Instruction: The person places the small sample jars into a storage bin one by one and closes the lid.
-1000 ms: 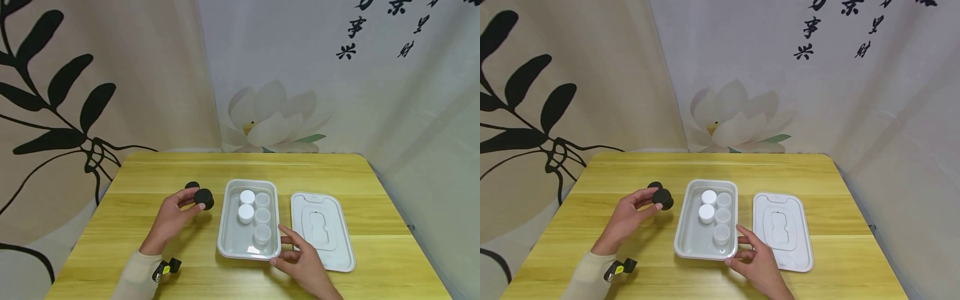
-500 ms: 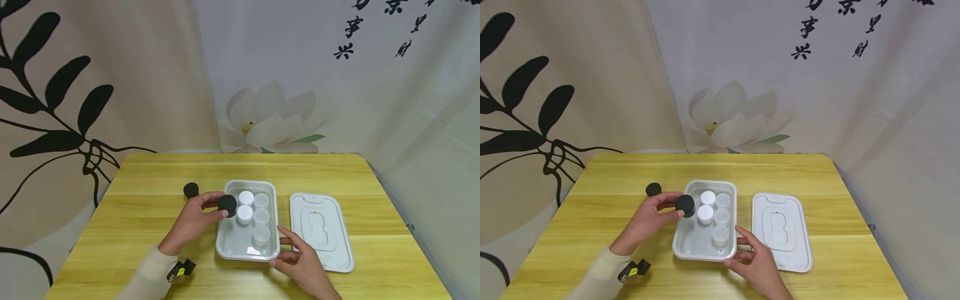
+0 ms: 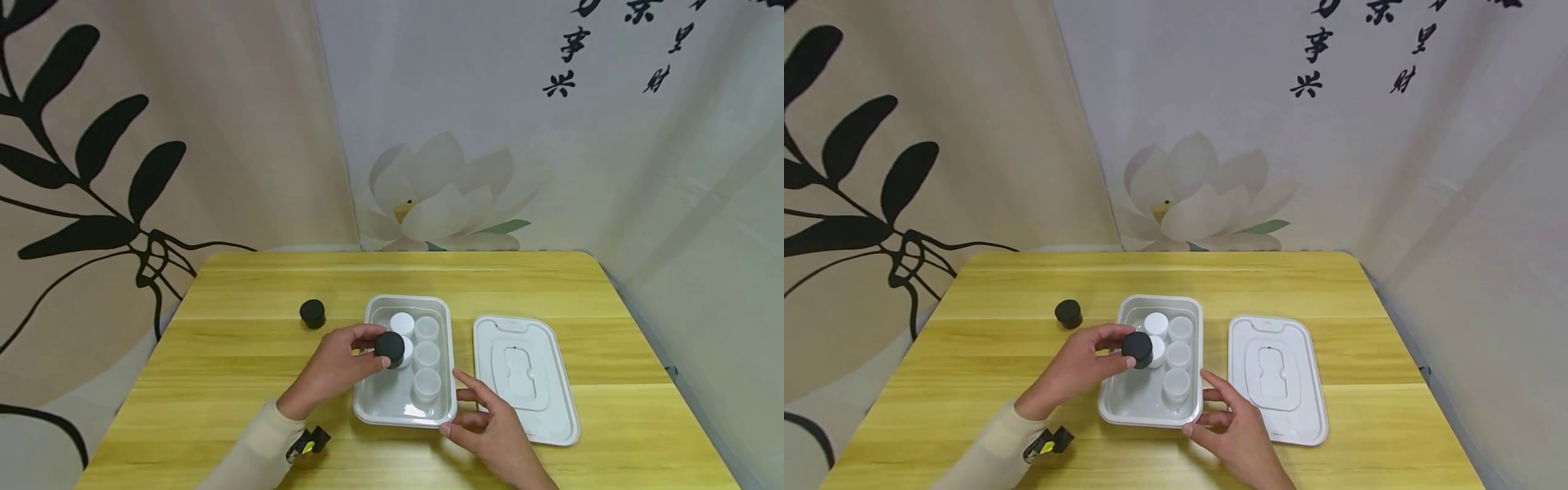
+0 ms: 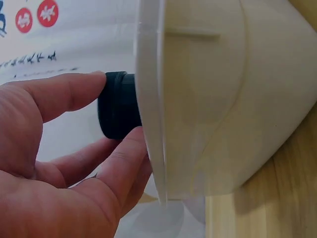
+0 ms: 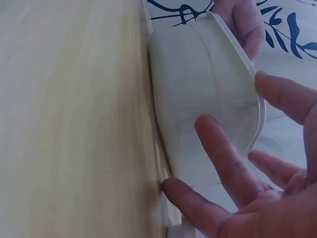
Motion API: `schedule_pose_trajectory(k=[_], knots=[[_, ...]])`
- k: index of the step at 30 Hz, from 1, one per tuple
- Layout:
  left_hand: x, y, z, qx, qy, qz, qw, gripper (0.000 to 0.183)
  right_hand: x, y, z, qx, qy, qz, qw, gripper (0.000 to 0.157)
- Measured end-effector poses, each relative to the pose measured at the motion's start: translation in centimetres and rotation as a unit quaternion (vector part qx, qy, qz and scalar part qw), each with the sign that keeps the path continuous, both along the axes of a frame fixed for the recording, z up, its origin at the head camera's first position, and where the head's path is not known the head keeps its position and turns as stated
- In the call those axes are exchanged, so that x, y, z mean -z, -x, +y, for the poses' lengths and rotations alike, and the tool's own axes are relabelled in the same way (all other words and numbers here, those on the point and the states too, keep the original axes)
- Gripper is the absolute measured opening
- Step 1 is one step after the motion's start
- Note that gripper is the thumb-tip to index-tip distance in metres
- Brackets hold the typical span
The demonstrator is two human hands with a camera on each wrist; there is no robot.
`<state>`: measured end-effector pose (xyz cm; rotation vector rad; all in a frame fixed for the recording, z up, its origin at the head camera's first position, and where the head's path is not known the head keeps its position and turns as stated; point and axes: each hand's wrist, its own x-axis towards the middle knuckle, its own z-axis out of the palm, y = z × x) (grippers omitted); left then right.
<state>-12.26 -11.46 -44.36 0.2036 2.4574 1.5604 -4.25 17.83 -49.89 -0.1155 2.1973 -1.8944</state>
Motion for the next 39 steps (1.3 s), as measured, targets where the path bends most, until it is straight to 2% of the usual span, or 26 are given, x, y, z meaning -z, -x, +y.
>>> schedule_pose_trajectory(k=[8,15,18,32,39], knots=[[0.4,0.1,0.9,0.04,0.01,0.018,0.999,0.047,0.0,-0.1,-0.1,-0.002,0.0,0.002,1.0,0.087],[0.3,0.0,1.4,0.075,0.027,0.031,0.9963,0.051,0.0,-0.1,-0.1,0.007,-0.007,-0.004,1.0,0.086],[0.3,0.0,1.5,0.082,0.034,0.037,0.9954,0.052,0.0,-0.1,-0.1,0.007,-0.007,-0.005,1.0,0.086],[0.1,-0.3,1.9,0.113,0.059,0.016,0.9918,0.042,0.0,0.0,0.0,0.005,-0.015,-0.005,1.0,0.087],[0.2,-0.1,2.7,0.133,0.102,0.038,0.9851,0.037,-0.1,-0.1,-0.1,0.008,-0.013,-0.012,1.0,0.087]])
